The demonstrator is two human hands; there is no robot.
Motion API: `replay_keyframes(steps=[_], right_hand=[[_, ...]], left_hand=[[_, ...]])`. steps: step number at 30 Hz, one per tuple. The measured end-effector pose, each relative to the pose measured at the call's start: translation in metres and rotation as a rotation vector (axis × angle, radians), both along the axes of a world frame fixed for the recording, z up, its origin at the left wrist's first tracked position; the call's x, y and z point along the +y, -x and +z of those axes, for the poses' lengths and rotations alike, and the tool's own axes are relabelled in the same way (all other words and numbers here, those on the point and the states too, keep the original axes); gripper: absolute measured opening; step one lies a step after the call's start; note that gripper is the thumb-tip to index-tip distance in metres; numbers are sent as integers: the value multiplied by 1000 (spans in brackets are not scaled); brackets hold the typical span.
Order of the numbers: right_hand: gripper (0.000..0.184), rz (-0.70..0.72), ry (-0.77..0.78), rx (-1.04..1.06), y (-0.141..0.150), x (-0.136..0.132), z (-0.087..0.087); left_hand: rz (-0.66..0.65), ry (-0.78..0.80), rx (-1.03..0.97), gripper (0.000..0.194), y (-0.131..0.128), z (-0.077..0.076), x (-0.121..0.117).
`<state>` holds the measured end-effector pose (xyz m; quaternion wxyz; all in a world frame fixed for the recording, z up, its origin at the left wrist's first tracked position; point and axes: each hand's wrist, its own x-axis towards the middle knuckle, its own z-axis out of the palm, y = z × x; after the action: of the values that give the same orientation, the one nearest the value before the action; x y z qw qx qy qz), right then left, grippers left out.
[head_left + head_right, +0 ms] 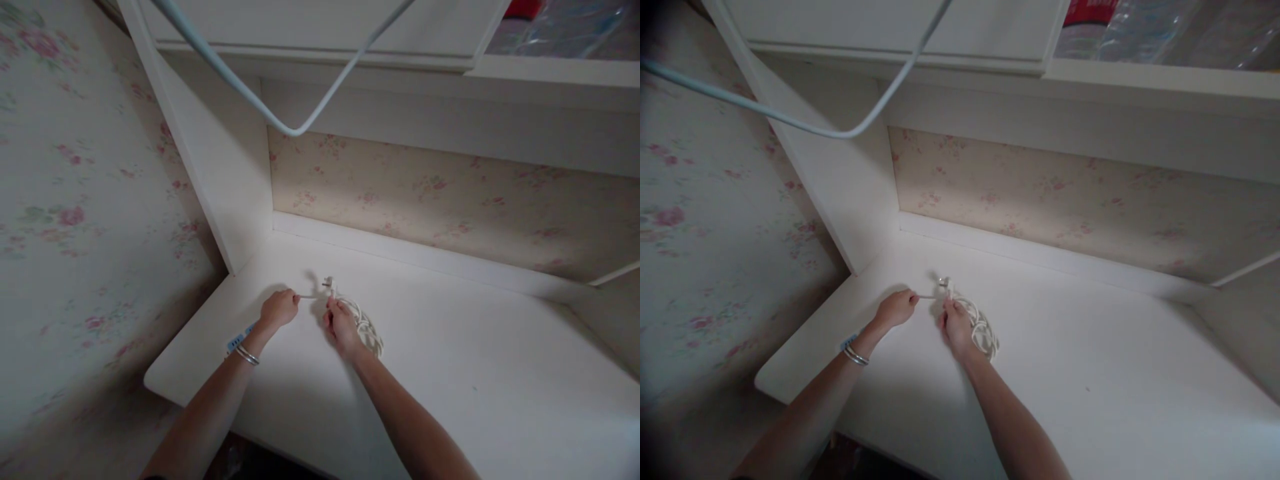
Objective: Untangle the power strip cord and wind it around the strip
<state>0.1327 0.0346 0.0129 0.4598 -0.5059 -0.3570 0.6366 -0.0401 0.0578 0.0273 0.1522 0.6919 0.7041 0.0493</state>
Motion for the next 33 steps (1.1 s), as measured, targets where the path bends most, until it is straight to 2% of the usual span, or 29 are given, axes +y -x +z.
replay_keyframes(steps=[3, 5, 12, 18, 21, 24, 25, 27, 29, 30, 33], right_hand=[[39, -83, -3, 102, -5, 25, 2], [35, -74, 8, 166, -4, 30, 4], [26, 149, 72, 294, 30, 11, 0], [32, 194, 53, 207, 44, 5, -4], [27, 228, 46, 71, 40, 1, -2], [37, 258, 31, -86, 26, -2, 9], [35, 259, -27, -190, 18, -3, 14], [27, 281, -228, -557, 0, -4, 23], [28, 330, -411, -951, -17, -6, 28], [29, 363, -457, -1077, -23, -9, 28], [25, 469, -476, -1116, -31, -18, 21]], left_hand=[[-10, 6, -33, 36, -2, -1, -3], [-18, 8, -65, 36, -5, -2, -3], [-137, 35, -285, 28, -11, -9, 1], [-239, 82, -475, 29, -8, -8, 4], [-217, 68, -477, 36, -6, -8, 5], [-143, 32, -414, 41, -6, -10, 5], [-119, 21, -389, 40, -6, -10, 5], [-69, -6, -340, 35, -8, -11, 4], [-29, -29, -293, 36, -10, -10, 2], [-15, -37, -270, 40, -11, -9, 1], [-9, -47, -203, 47, -16, -5, -1]])
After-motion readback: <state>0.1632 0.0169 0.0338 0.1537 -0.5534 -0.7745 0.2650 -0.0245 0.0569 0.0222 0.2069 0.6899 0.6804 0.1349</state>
